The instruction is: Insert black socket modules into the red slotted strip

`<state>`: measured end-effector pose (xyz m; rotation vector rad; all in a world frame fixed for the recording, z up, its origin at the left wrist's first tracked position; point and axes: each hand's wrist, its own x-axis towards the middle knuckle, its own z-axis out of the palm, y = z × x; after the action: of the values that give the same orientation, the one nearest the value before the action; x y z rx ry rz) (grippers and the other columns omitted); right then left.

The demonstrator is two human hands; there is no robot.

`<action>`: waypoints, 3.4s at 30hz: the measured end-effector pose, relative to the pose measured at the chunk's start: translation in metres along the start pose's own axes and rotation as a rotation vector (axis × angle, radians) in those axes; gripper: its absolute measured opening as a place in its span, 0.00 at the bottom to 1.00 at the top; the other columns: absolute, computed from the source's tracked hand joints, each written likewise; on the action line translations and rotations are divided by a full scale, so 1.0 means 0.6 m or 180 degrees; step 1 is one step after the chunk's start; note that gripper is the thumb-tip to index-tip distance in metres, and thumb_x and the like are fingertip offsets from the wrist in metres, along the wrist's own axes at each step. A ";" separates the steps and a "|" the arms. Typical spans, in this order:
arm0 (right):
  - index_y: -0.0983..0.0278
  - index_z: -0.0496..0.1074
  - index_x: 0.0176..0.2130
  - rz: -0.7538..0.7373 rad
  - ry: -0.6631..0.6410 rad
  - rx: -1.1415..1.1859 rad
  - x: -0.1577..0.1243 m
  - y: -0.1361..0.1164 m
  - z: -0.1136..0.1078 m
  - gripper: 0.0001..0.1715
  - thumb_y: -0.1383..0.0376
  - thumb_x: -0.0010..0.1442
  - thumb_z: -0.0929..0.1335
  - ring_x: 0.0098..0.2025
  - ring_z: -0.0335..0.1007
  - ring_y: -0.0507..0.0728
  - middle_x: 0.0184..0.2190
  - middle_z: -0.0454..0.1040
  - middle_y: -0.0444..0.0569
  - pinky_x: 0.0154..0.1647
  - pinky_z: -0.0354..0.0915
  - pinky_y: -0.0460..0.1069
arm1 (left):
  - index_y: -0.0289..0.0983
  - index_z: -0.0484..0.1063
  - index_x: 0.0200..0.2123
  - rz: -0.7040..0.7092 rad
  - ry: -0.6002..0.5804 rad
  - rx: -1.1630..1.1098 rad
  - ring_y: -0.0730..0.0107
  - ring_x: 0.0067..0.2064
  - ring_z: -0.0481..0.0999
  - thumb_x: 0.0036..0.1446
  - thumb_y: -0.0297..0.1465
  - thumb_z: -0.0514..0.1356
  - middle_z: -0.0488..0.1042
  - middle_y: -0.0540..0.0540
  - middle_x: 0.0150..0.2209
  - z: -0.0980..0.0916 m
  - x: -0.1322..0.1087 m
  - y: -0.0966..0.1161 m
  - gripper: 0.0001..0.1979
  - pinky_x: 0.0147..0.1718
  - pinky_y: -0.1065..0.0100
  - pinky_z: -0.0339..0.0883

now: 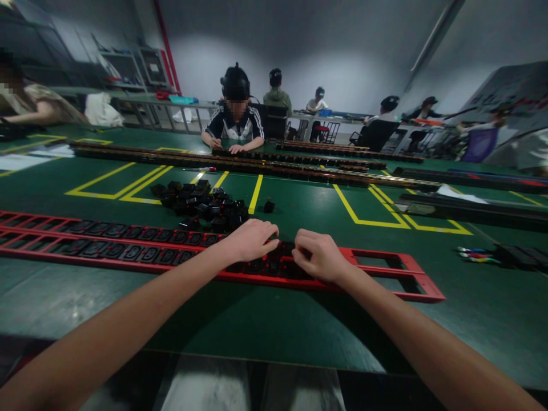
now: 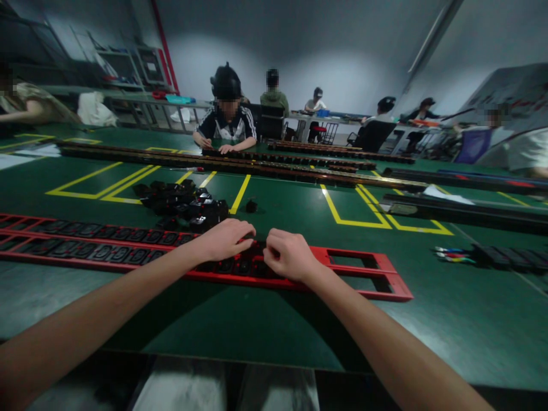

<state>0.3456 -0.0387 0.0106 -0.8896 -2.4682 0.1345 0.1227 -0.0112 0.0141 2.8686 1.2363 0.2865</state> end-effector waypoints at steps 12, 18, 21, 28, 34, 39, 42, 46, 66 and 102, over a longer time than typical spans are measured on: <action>0.64 0.69 0.35 0.0111 -0.0183 0.0024 0.009 0.007 0.009 0.03 0.70 0.62 0.66 0.41 0.64 0.57 0.37 0.71 0.52 0.44 0.64 0.52 | 0.37 0.73 0.42 -0.0096 -0.0052 -0.0075 0.61 0.47 0.75 0.68 0.40 0.50 0.77 0.46 0.42 0.009 0.001 -0.003 0.16 0.58 0.53 0.56; 0.64 0.69 0.35 0.0159 -0.0188 0.0103 0.007 0.011 0.012 0.03 0.71 0.62 0.66 0.42 0.65 0.57 0.37 0.71 0.51 0.43 0.64 0.52 | 0.36 0.73 0.37 -0.0127 -0.0055 -0.0038 0.61 0.45 0.75 0.68 0.40 0.50 0.77 0.45 0.41 0.008 0.001 -0.001 0.17 0.57 0.54 0.58; 0.64 0.69 0.35 0.0166 -0.0199 0.0145 0.007 0.012 0.012 0.03 0.71 0.62 0.66 0.42 0.65 0.57 0.38 0.71 0.51 0.44 0.65 0.52 | 0.36 0.72 0.35 -0.0129 -0.0039 0.0016 0.61 0.44 0.75 0.67 0.40 0.51 0.76 0.45 0.39 0.010 0.002 -0.001 0.17 0.55 0.54 0.59; 0.64 0.69 0.36 0.0177 -0.0181 0.0227 0.007 0.012 0.012 0.03 0.71 0.62 0.66 0.42 0.65 0.57 0.38 0.71 0.51 0.44 0.65 0.53 | 0.36 0.72 0.35 -0.0101 -0.0025 -0.0002 0.61 0.45 0.75 0.68 0.40 0.50 0.76 0.44 0.40 0.014 0.002 -0.002 0.17 0.56 0.53 0.59; 0.64 0.69 0.36 0.0189 -0.0210 0.0201 0.008 0.011 0.011 0.03 0.71 0.63 0.66 0.42 0.65 0.57 0.37 0.70 0.51 0.44 0.65 0.52 | 0.36 0.72 0.36 -0.0129 -0.0058 -0.0052 0.61 0.46 0.74 0.69 0.40 0.48 0.76 0.44 0.41 0.015 0.001 -0.002 0.18 0.61 0.46 0.53; 0.64 0.69 0.36 0.0198 -0.0207 0.0218 0.008 0.010 0.011 0.04 0.71 0.62 0.66 0.42 0.65 0.57 0.37 0.71 0.51 0.44 0.65 0.52 | 0.35 0.73 0.37 -0.0054 -0.0080 0.0058 0.61 0.46 0.74 0.69 0.39 0.48 0.76 0.44 0.41 0.015 0.002 -0.003 0.18 0.57 0.52 0.58; 0.64 0.69 0.36 0.0172 -0.0187 0.0223 0.007 0.011 0.011 0.04 0.71 0.63 0.66 0.42 0.65 0.57 0.37 0.71 0.51 0.44 0.65 0.52 | 0.35 0.73 0.37 0.0046 -0.0073 0.0137 0.62 0.43 0.74 0.69 0.39 0.48 0.76 0.44 0.40 0.012 0.003 -0.003 0.19 0.52 0.57 0.61; 0.64 0.69 0.36 0.0158 -0.0189 0.0218 0.007 0.011 0.011 0.04 0.71 0.63 0.65 0.41 0.65 0.57 0.37 0.71 0.51 0.43 0.65 0.52 | 0.34 0.73 0.36 0.0129 -0.0049 0.0208 0.62 0.40 0.74 0.69 0.39 0.48 0.76 0.43 0.38 0.007 0.004 -0.002 0.19 0.46 0.60 0.64; 0.64 0.69 0.36 0.0168 -0.0207 0.0189 0.007 0.014 0.013 0.03 0.71 0.63 0.65 0.42 0.65 0.57 0.38 0.71 0.51 0.44 0.65 0.52 | 0.34 0.74 0.36 0.0159 -0.0051 0.0253 0.62 0.40 0.74 0.70 0.38 0.48 0.76 0.43 0.38 0.007 0.004 -0.002 0.19 0.43 0.61 0.63; 0.64 0.70 0.44 0.0574 -0.0658 -0.0875 0.164 0.108 0.018 0.14 0.71 0.56 0.66 0.43 0.71 0.60 0.43 0.76 0.54 0.42 0.65 0.51 | 0.34 0.76 0.36 0.0221 0.0079 0.0375 0.60 0.40 0.76 0.70 0.40 0.48 0.77 0.42 0.37 0.010 0.007 -0.004 0.21 0.42 0.61 0.63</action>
<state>0.3124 0.0737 0.0273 -1.2730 -2.6351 -0.0563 0.1249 -0.0064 0.0090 3.0213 1.1986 0.2589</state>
